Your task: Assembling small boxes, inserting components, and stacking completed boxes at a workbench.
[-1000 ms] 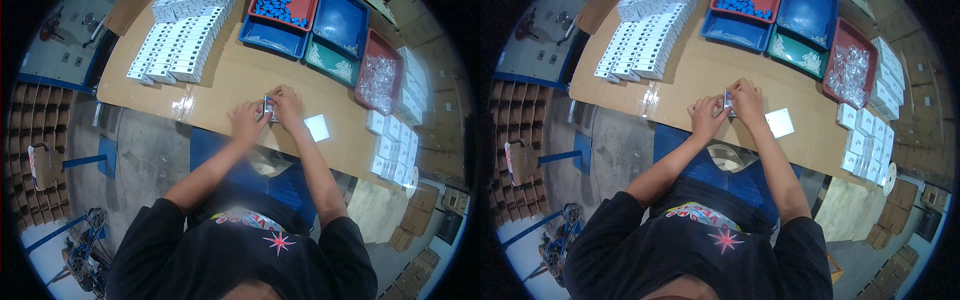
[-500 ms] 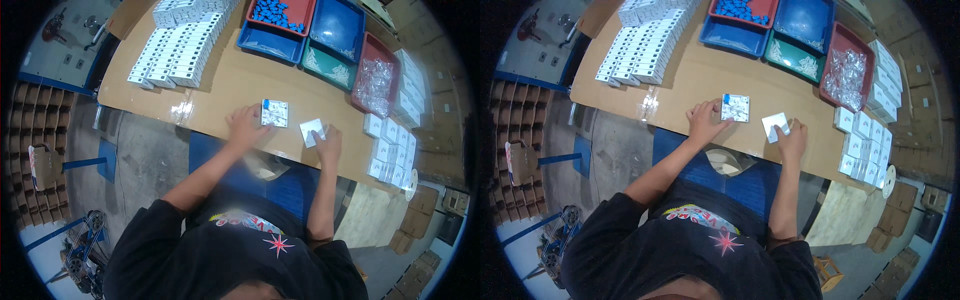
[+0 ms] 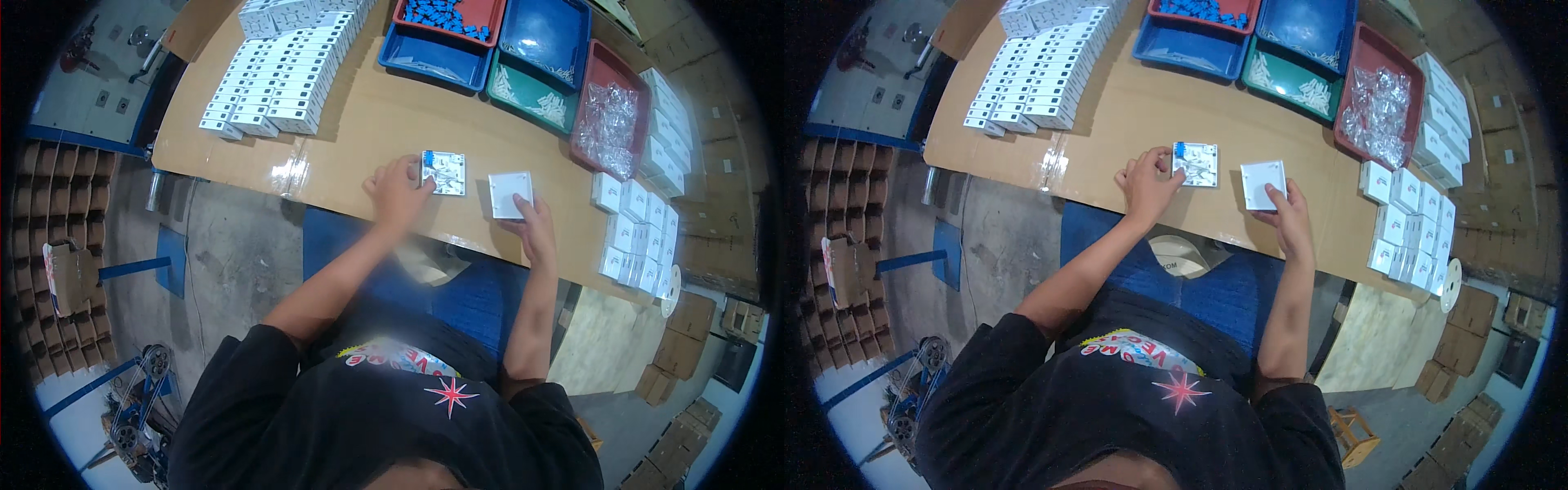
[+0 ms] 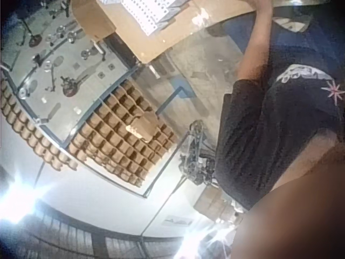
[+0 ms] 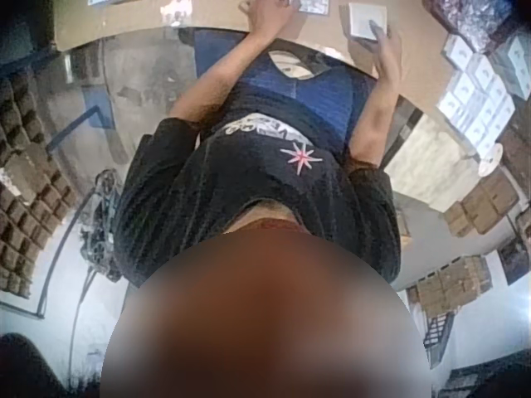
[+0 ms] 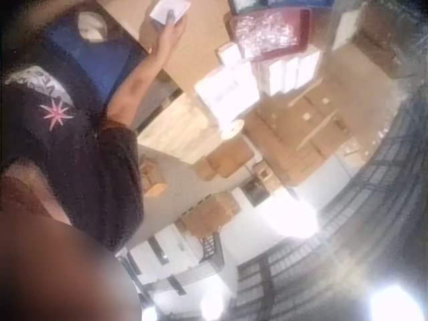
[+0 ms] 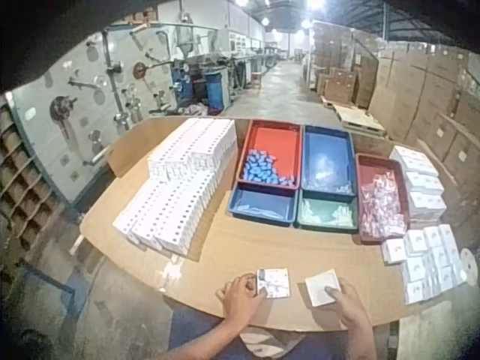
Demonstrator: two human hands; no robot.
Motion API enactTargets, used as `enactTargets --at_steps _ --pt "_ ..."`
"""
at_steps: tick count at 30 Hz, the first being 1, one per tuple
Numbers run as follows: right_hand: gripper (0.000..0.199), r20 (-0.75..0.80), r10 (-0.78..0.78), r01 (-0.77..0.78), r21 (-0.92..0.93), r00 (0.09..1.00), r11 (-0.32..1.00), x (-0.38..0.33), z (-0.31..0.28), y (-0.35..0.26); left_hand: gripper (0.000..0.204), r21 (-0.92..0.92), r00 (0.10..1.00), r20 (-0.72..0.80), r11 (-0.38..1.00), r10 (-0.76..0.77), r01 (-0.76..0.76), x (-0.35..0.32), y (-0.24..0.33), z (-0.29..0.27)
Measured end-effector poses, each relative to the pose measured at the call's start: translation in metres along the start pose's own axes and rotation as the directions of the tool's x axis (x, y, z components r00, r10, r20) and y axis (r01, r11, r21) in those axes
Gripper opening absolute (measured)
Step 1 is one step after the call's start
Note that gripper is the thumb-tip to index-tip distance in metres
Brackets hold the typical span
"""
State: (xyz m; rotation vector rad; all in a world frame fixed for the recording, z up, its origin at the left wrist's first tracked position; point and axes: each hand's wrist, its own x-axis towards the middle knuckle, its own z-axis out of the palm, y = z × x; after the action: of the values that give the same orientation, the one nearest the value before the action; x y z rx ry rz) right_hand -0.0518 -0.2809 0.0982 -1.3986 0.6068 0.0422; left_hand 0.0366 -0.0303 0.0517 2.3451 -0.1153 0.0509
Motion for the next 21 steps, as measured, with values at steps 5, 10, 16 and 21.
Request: enactTargets --at_steps 5,10,16,21 --pt "0.056 0.262 0.038 -0.133 0.358 0.964 0.924 -0.003 0.026 -0.009 0.043 0.009 0.993 0.072 0.995 -0.095 0.095 0.009 0.01 -0.008" --pt "0.064 0.462 -0.078 -0.22 0.555 0.883 0.802 0.012 0.031 0.005 0.039 0.132 0.963 0.224 0.984 -0.151 0.123 0.022 0.013 -0.015" --pt "0.059 0.457 -0.17 -0.17 0.613 0.873 0.771 0.007 0.038 0.006 0.04 0.036 0.985 0.171 0.999 -0.03 0.024 0.016 -0.002 -0.012" --pt "0.057 0.387 -0.081 -0.21 0.651 0.919 0.729 -0.003 0.047 0.002 0.052 0.03 0.978 0.178 0.993 0.109 -0.116 0.009 -0.015 -0.019"
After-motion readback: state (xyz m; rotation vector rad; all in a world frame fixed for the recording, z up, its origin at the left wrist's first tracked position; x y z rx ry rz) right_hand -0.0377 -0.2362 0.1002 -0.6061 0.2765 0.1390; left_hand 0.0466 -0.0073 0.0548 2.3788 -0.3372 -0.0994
